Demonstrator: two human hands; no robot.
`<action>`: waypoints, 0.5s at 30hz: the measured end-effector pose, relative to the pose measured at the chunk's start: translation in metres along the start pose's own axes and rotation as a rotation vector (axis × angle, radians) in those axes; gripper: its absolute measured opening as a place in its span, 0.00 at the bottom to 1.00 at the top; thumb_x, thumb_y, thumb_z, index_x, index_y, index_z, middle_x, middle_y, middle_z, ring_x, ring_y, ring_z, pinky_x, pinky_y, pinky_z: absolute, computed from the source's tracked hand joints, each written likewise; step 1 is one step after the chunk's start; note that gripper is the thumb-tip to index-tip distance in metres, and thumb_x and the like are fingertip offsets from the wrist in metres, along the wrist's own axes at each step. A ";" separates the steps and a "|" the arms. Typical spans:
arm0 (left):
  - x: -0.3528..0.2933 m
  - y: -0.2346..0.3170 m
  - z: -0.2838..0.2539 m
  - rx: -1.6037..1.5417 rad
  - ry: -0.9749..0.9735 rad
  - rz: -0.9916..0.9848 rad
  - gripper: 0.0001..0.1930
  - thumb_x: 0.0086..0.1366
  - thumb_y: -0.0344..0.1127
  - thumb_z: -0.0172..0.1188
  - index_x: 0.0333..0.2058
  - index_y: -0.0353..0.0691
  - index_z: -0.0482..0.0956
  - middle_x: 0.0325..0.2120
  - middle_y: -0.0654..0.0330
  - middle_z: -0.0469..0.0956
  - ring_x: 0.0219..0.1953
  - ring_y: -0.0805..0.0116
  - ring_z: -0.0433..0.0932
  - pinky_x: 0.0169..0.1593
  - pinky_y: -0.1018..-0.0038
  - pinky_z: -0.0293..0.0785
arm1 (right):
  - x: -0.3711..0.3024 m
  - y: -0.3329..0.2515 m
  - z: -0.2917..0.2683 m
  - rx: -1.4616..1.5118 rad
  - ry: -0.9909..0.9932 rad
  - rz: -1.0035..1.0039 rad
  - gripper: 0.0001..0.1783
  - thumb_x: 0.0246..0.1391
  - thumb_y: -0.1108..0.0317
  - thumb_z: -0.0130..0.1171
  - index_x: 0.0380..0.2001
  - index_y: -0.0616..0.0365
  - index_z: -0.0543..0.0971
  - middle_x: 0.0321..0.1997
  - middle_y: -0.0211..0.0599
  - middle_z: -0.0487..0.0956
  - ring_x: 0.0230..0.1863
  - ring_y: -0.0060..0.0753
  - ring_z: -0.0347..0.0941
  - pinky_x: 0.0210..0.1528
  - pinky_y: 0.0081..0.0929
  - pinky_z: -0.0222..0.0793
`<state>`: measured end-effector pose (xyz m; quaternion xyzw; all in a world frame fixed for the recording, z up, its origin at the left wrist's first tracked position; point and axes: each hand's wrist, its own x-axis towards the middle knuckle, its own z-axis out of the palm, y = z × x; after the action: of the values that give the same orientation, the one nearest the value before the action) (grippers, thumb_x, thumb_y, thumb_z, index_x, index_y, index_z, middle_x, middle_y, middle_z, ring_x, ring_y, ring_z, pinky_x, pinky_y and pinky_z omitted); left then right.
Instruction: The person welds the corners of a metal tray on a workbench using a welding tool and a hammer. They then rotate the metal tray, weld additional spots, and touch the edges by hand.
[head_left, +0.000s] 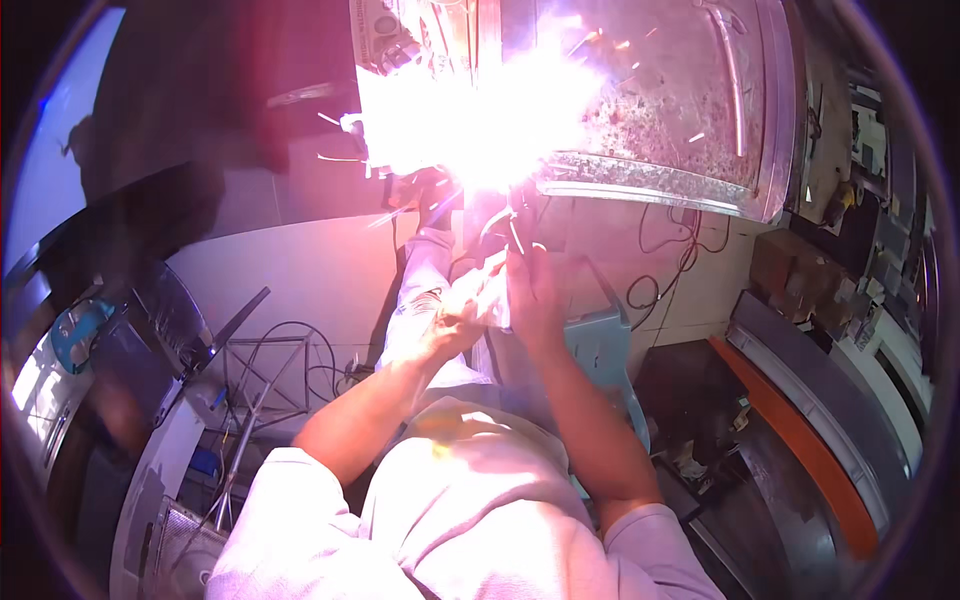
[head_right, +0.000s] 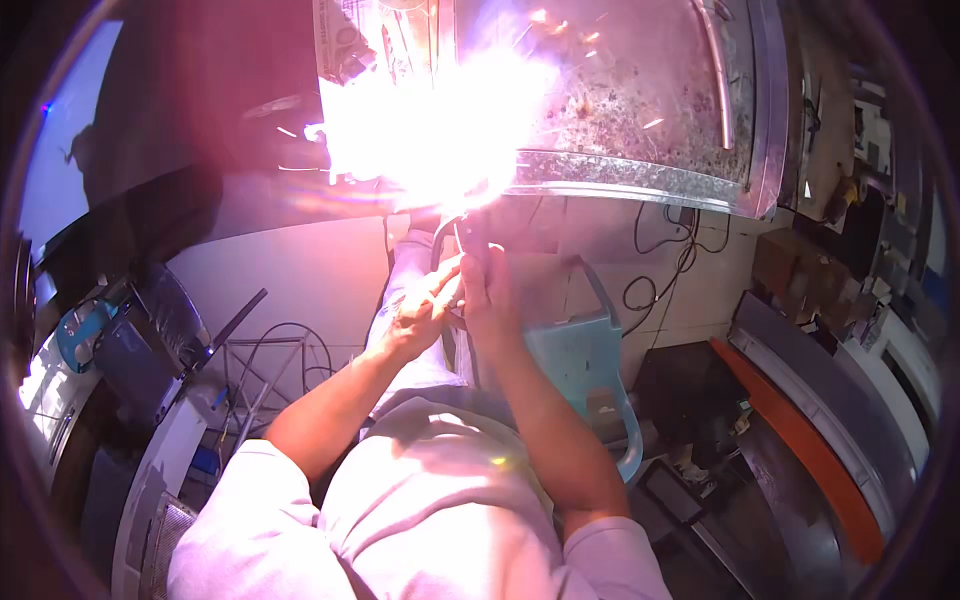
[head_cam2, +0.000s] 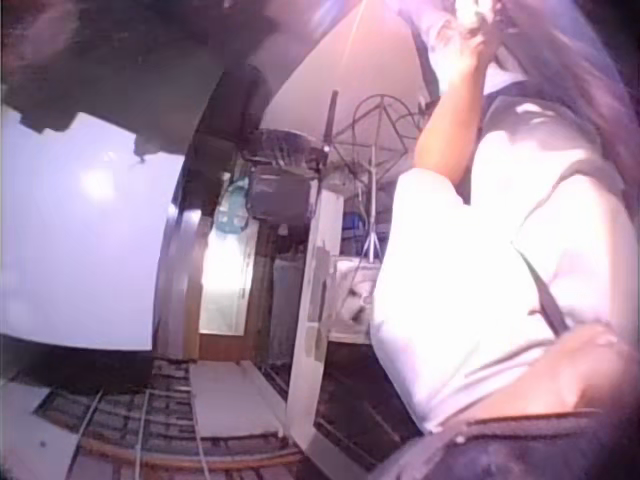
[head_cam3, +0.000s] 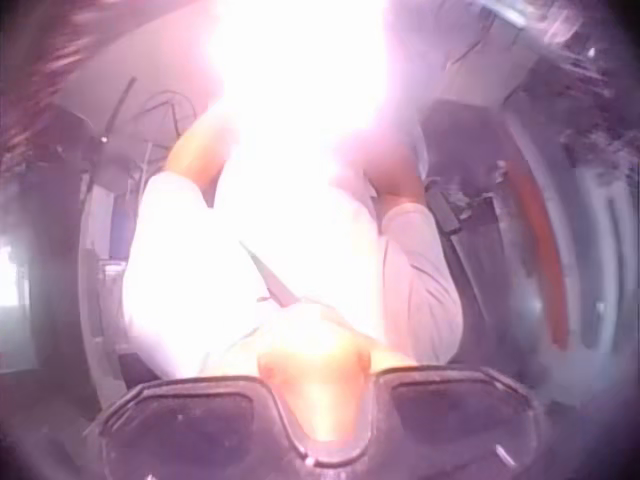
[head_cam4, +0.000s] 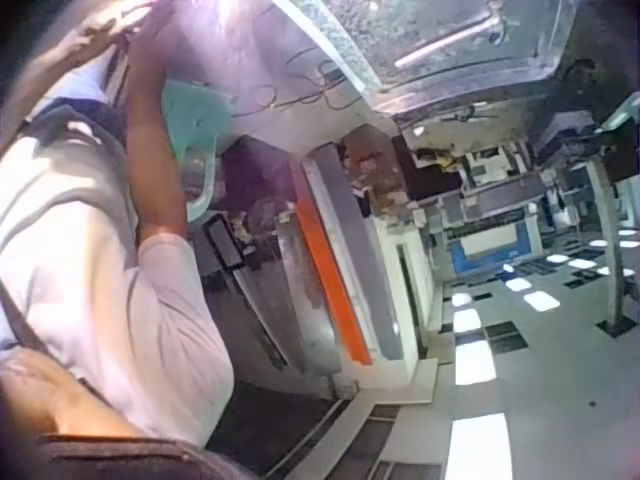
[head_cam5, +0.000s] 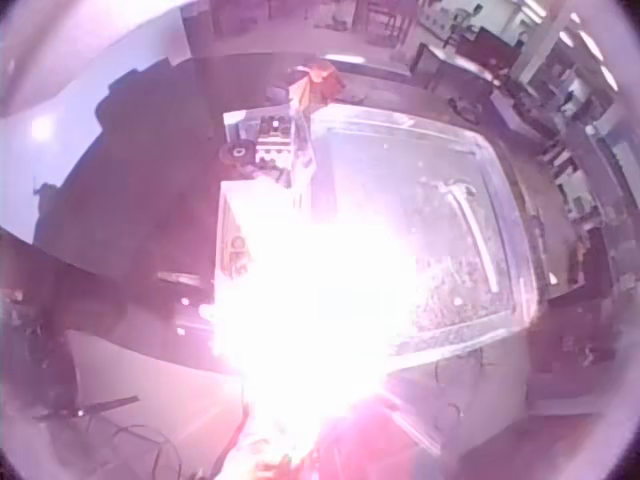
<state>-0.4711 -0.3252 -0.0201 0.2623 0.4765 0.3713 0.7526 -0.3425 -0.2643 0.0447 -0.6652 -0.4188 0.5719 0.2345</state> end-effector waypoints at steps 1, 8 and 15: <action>-0.002 -0.005 -0.002 0.001 0.004 0.001 0.32 0.74 0.54 0.54 0.68 0.40 0.66 0.57 0.54 0.74 0.55 0.59 0.78 0.53 0.67 0.79 | 0.000 -0.004 0.000 0.001 -0.004 -0.001 0.19 0.71 0.52 0.50 0.47 0.58 0.74 0.32 0.35 0.75 0.35 0.29 0.74 0.37 0.35 0.71; -0.014 0.040 0.016 0.020 0.095 -0.242 0.20 0.74 0.41 0.57 0.62 0.44 0.74 0.44 0.62 0.81 0.47 0.73 0.79 0.51 0.75 0.75 | -0.028 -0.020 -0.020 0.239 0.089 0.041 0.14 0.67 0.60 0.59 0.49 0.57 0.74 0.34 0.28 0.77 0.31 0.17 0.71 0.32 0.18 0.68; -0.050 0.051 -0.018 0.270 0.027 -0.429 0.17 0.74 0.42 0.57 0.56 0.42 0.78 0.46 0.62 0.81 0.41 0.73 0.81 0.42 0.73 0.78 | -0.051 0.009 -0.086 0.240 0.204 0.095 0.16 0.65 0.65 0.59 0.52 0.62 0.73 0.29 0.29 0.74 0.27 0.20 0.71 0.27 0.24 0.67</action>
<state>-0.5166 -0.3346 0.0369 0.2482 0.5764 0.1396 0.7659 -0.2577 -0.2973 0.0863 -0.7062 -0.2893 0.5577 0.3264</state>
